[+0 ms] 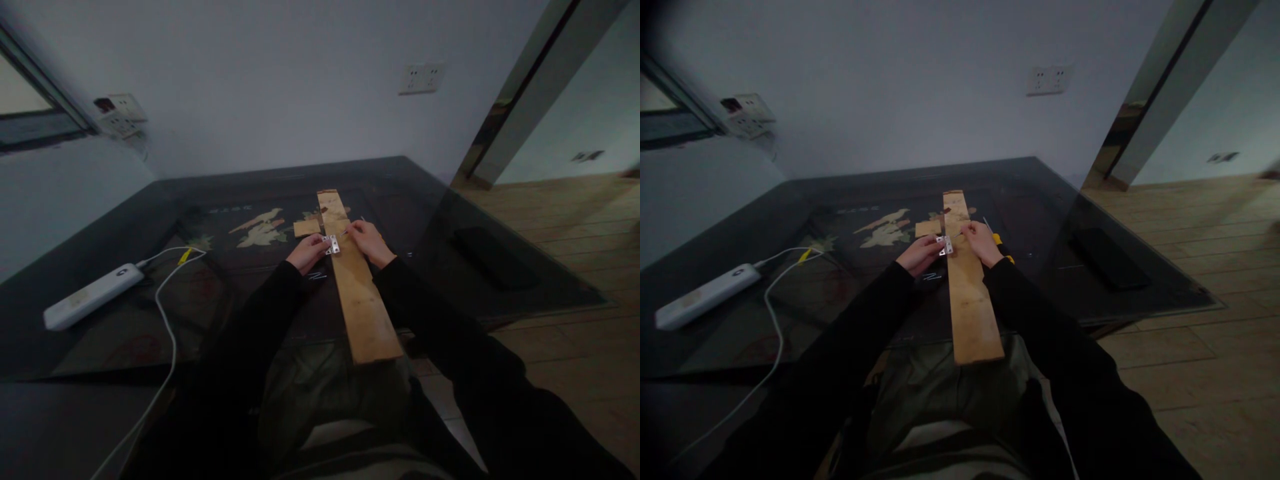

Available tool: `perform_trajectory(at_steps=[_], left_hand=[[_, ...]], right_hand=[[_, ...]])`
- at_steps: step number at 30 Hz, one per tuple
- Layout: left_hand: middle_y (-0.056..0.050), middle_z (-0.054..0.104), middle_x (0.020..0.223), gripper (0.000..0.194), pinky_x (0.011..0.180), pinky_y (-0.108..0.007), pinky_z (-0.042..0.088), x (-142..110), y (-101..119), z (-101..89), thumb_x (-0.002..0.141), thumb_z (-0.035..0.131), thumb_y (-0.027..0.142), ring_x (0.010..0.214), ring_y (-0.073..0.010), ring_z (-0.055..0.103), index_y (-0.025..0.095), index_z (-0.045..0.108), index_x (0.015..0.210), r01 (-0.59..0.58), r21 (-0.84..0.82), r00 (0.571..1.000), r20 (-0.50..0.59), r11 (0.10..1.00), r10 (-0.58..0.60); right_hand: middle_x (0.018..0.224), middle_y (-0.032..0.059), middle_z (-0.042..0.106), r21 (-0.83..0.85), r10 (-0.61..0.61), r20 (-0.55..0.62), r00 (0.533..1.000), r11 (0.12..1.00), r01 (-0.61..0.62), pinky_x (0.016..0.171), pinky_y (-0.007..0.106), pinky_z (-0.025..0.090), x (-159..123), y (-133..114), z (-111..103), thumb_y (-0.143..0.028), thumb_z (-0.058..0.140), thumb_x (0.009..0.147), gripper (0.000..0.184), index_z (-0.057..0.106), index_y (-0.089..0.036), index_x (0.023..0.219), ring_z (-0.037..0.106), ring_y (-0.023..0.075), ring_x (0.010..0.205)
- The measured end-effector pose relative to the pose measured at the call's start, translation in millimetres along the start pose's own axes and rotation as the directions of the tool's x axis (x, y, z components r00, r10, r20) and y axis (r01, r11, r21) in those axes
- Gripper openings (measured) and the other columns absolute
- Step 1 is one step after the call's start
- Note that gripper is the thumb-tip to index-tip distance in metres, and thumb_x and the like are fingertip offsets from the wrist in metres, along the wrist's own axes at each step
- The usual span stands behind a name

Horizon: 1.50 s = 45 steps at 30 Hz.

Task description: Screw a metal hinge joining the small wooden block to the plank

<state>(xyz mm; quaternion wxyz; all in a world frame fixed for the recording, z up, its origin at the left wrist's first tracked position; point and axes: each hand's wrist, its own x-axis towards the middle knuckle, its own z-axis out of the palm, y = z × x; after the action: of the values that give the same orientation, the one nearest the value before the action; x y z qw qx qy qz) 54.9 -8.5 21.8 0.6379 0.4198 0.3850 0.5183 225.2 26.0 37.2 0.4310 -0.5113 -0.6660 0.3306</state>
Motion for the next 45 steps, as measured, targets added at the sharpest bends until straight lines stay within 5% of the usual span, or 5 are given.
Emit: perform_trajectory(at_steps=[8,16,25,35,45], left_hand=[[-0.003,0.067,0.072,0.008,0.067,-0.023,0.049,7,17,-9.6,0.078,0.07,0.011,0.065,-0.0102,0.061,0.012,0.064,0.073,0.037,0.237,0.984,-0.179,0.971,0.007],[-0.003,0.062,0.054,0.017,0.046,-0.018,0.038,27,20,-7.7,0.077,0.074,0.017,0.045,-0.0068,0.053,0.011,0.064,0.064,0.188,0.349,0.977,-0.163,0.918,-0.138],[-0.007,0.066,0.052,0.02,0.047,-0.019,0.044,25,17,-16.1,0.074,0.077,0.017,0.046,-0.0098,0.058,0.012,0.066,0.058,0.302,0.423,0.953,-0.113,0.854,-0.281],[-0.008,0.067,0.055,0.02,0.053,-0.02,0.05,24,17,-14.9,0.078,0.073,0.014,0.05,-0.0111,0.062,0.011,0.067,0.059,0.31,0.408,0.951,-0.143,0.858,-0.276],[-0.007,0.064,0.051,0.015,0.059,-0.026,0.054,22,15,-10.3,0.074,0.078,0.016,0.053,-0.0146,0.063,0.012,0.068,0.064,0.31,0.332,0.951,-0.093,0.891,-0.296]], right_hand=[[0.084,0.0063,0.068,0.033,-0.095,-0.065,0.993,0.995,0.097,0.076,0.033,0.045,11,10,-4,-0.035,0.053,0.082,0.02,0.061,-0.017,0.078,0.06,0.0189,0.082],[0.073,0.0042,0.067,0.154,-0.151,-0.09,0.984,0.974,0.164,0.069,0.029,0.046,32,-16,4,-0.036,0.062,0.077,0.02,0.063,-0.016,0.074,0.06,0.0147,0.069],[0.076,0.0044,0.07,-0.119,-0.231,0.011,0.973,0.966,0.23,0.07,0.027,0.042,21,1,22,-0.034,0.064,0.081,0.02,0.068,-0.015,0.075,0.059,0.0139,0.07],[0.083,0.0059,0.071,-0.4,-0.22,0.099,0.97,0.884,0.241,0.069,0.026,0.039,9,-8,20,-0.034,0.063,0.085,0.019,0.069,-0.017,0.079,0.059,0.016,0.075],[0.085,0.0062,0.071,-0.443,-0.201,0.125,0.972,0.865,0.235,0.069,0.027,0.039,6,-12,18,-0.033,0.062,0.086,0.017,0.069,-0.019,0.08,0.06,0.0175,0.079]])
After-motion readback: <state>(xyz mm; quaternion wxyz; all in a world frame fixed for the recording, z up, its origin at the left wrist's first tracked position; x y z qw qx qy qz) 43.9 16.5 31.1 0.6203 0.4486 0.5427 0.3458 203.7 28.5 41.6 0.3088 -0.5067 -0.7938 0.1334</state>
